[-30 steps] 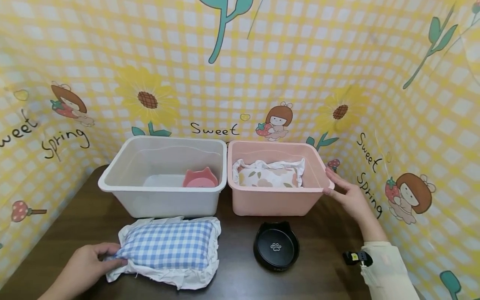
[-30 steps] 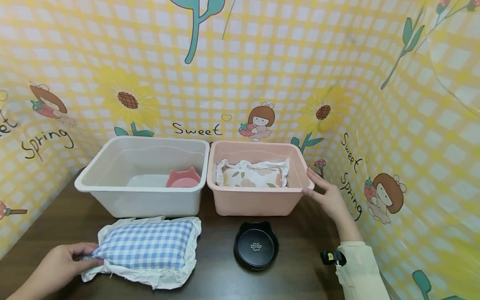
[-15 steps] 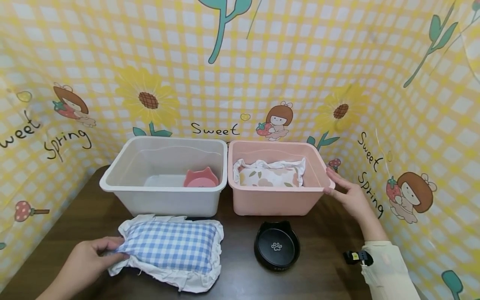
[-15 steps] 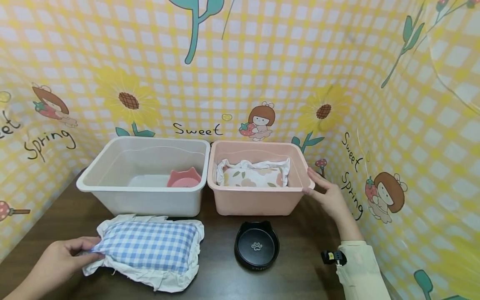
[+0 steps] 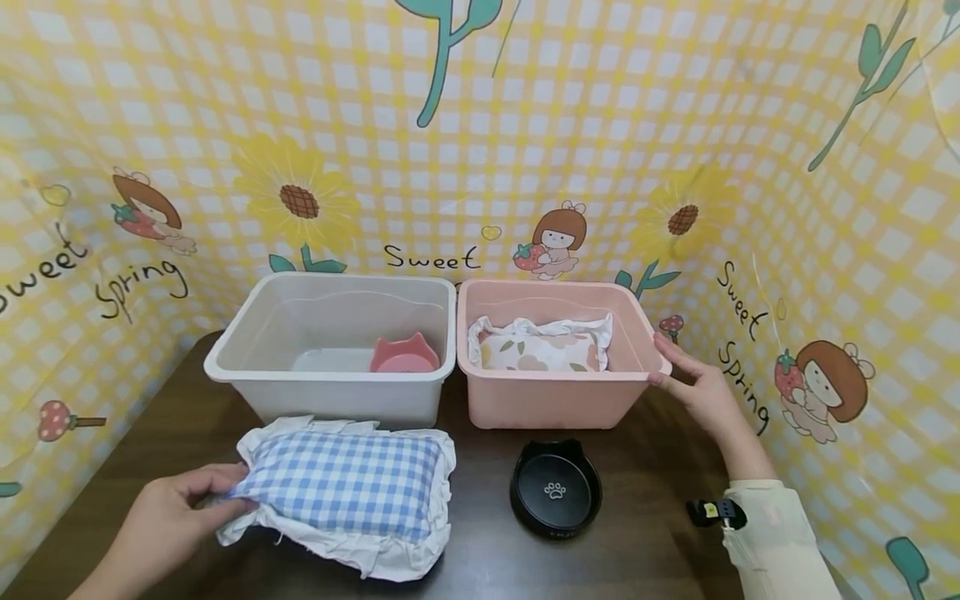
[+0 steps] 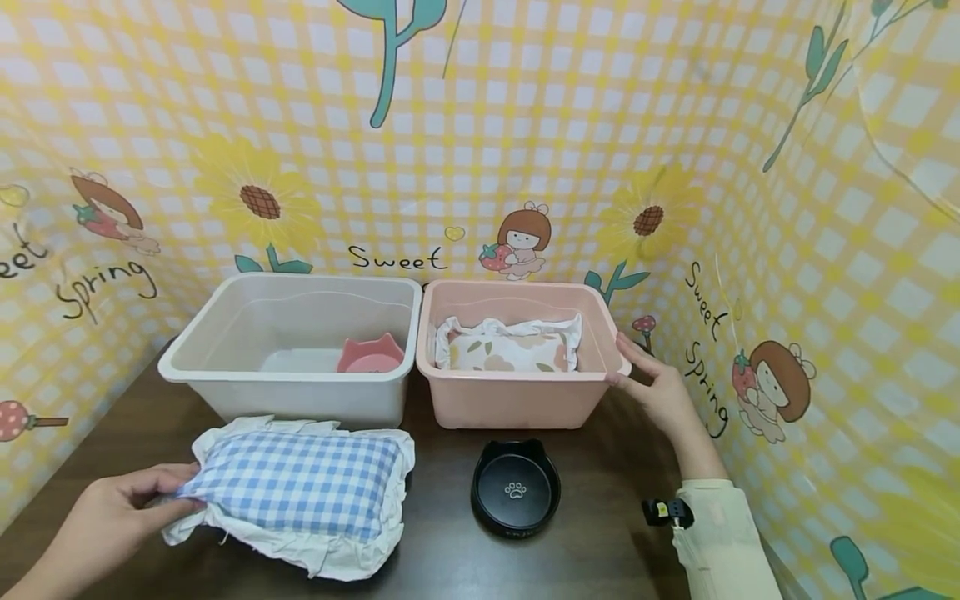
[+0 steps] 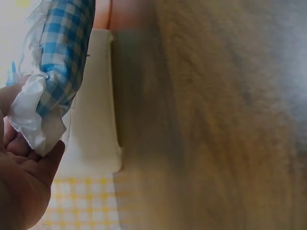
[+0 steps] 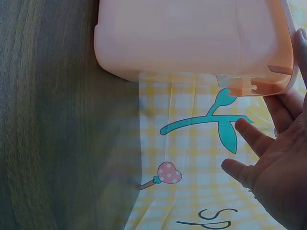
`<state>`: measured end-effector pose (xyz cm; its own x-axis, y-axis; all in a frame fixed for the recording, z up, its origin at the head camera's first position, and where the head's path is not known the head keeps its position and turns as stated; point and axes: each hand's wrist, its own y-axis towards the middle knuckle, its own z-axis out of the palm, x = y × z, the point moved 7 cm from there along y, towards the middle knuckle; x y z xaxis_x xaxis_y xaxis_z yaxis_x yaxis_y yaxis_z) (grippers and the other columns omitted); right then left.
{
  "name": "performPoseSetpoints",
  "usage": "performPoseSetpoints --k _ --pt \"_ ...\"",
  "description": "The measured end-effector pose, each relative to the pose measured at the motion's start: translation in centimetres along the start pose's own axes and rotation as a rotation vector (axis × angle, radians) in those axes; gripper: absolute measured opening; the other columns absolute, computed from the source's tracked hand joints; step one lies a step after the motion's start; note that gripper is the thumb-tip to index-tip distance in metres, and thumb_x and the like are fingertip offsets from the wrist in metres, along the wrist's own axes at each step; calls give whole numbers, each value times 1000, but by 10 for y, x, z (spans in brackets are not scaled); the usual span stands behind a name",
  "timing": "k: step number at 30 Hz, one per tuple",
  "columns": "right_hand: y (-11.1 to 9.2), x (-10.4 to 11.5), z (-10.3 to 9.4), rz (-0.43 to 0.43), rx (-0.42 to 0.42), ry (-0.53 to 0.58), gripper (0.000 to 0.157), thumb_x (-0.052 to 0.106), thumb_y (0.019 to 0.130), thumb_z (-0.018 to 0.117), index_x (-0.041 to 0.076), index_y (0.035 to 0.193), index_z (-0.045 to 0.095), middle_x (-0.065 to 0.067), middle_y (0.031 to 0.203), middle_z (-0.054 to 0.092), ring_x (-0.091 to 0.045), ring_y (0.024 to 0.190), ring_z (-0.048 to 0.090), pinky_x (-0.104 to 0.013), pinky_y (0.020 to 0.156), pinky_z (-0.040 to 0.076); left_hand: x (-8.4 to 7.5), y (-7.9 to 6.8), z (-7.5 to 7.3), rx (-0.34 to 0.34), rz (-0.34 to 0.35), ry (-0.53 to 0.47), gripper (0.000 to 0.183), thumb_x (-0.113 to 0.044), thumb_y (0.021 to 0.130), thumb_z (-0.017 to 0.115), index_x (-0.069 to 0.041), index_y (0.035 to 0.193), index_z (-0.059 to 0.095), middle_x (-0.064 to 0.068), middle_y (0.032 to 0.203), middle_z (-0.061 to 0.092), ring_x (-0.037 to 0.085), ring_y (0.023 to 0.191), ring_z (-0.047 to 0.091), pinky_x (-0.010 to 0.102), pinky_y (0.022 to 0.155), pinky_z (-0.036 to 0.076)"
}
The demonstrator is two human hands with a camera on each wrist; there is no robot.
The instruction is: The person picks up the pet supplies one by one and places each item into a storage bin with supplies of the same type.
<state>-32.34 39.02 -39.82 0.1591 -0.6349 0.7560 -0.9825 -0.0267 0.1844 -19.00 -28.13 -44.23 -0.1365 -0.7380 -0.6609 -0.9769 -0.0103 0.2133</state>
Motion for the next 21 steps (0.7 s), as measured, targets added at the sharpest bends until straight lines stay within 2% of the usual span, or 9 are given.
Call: performPoseSetpoints --k 7,13,21 --pt "0 3 -2 -23 5 7 60 36 87 70 34 141 46 9 151 37 -20 144 29 -53 113 25 -14 -2 -5 -11 32 -53 15 -30 73 84 -24 74 70 -10 100 73 -15 94 58 0 78 41" --pt "1 5 0 -47 14 -9 59 35 87 71 36 141 46 11 151 37 -21 143 30 -53 113 26 -34 -1 -14 -45 70 -88 15 -24 71 85 -22 74 71 -12 100 73 -15 95 58 1 78 43" --pt "-1 0 -1 -18 3 -30 61 37 87 70 34 142 45 8 151 37 -24 143 29 -55 112 26 -59 2 -14 -4 113 -141 13 -18 73 84 -20 76 72 -10 102 73 -11 97 60 3 80 44"
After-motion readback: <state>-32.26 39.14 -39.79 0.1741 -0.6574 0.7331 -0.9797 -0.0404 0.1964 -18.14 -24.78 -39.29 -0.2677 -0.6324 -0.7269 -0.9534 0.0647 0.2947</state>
